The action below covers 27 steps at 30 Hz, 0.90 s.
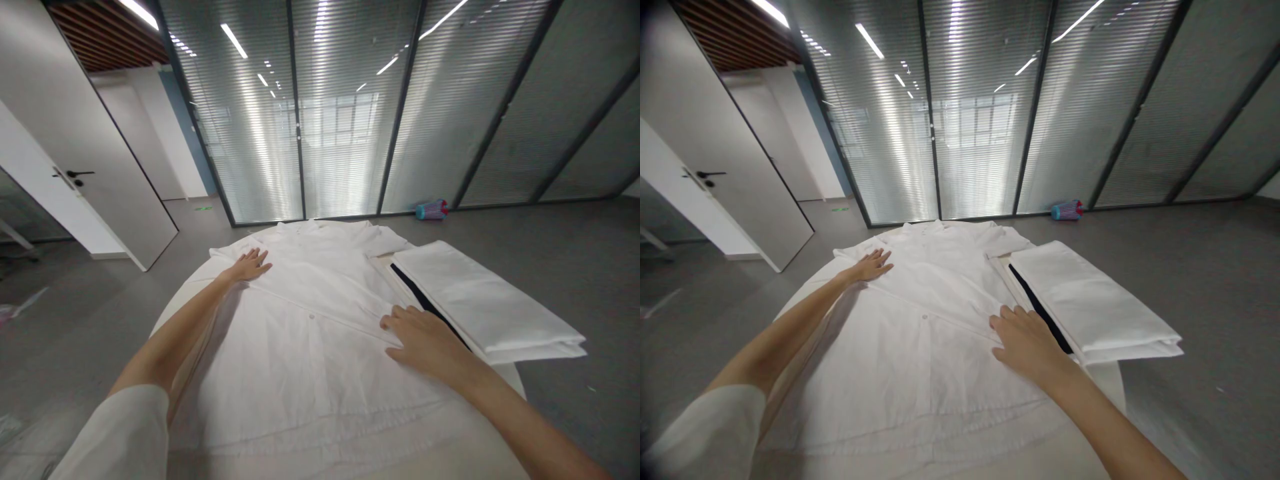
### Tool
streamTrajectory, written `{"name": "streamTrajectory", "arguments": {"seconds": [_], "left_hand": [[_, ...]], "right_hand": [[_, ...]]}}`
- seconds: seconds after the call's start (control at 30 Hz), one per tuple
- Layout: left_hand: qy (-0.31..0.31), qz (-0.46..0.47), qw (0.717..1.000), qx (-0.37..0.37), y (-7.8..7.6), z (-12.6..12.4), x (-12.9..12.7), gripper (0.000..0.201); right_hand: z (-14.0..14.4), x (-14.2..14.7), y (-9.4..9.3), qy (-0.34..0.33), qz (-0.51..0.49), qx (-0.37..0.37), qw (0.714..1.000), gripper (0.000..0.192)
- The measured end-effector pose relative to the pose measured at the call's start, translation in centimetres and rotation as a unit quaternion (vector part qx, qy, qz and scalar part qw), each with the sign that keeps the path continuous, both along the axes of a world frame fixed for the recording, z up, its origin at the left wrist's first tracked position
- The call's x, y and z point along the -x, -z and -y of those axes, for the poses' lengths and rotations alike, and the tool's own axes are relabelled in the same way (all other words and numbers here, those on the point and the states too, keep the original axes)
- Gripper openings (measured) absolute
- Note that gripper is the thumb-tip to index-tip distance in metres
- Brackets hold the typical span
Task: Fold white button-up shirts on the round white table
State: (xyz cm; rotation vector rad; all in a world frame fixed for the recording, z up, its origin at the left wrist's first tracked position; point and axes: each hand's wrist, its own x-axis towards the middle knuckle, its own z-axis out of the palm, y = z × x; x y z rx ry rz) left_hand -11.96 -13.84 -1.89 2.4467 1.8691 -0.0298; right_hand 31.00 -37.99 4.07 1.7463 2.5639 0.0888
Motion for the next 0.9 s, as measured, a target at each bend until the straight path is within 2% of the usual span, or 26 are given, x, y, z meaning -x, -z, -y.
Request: {"name": "streamTrajectory", "arguments": {"seconds": [0.07,0.13,0.23,0.37,0.47,0.67,0.77,0.83,0.9], "left_hand": [[0.018,-0.013,1.000,-0.020,-0.6,-0.2,-0.2,0.072],[0.026,-0.016,0.997,-0.070,-0.8,-0.4,-0.9,0.063],[0.017,-0.003,0.995,-0.102,-0.3,-0.1,-2.1,0.065],[0.007,0.004,0.999,-0.050,0.8,0.3,-2.5,0.075],[0.008,-0.007,1.000,-0.030,1.1,0.1,-2.2,0.079],[-0.020,-0.008,0.999,-0.024,1.5,0.2,-1.7,0.076],[-0.035,-0.005,0.999,-0.037,0.7,0.4,-2.2,0.071],[-0.030,0.022,0.995,-0.090,-0.5,0.1,-4.2,0.061],[0.011,0.088,0.985,-0.146,-2.1,-0.9,-8.4,0.047]], "right_hand": [[-1.0,0.9,-0.8,0.007,-0.050,-0.016,0.999,0.030],[-2.5,2.0,-0.5,0.032,-0.077,-0.054,0.995,0.045],[-4.6,3.1,1.7,0.024,-0.081,-0.064,0.994,0.062],[-6.1,2.6,5.3,0.023,-0.081,0.002,0.996,0.080],[-6.3,1.8,6.3,0.039,-0.087,0.028,0.995,0.086],[-5.8,1.8,5.8,0.038,-0.103,0.027,0.994,0.083],[-5.3,2.2,5.3,0.036,-0.109,0.001,0.993,0.078],[-5.0,2.4,4.9,0.030,-0.113,-0.025,0.993,0.072],[-4.9,2.5,4.5,0.008,-0.128,-0.051,0.990,0.062]]}}
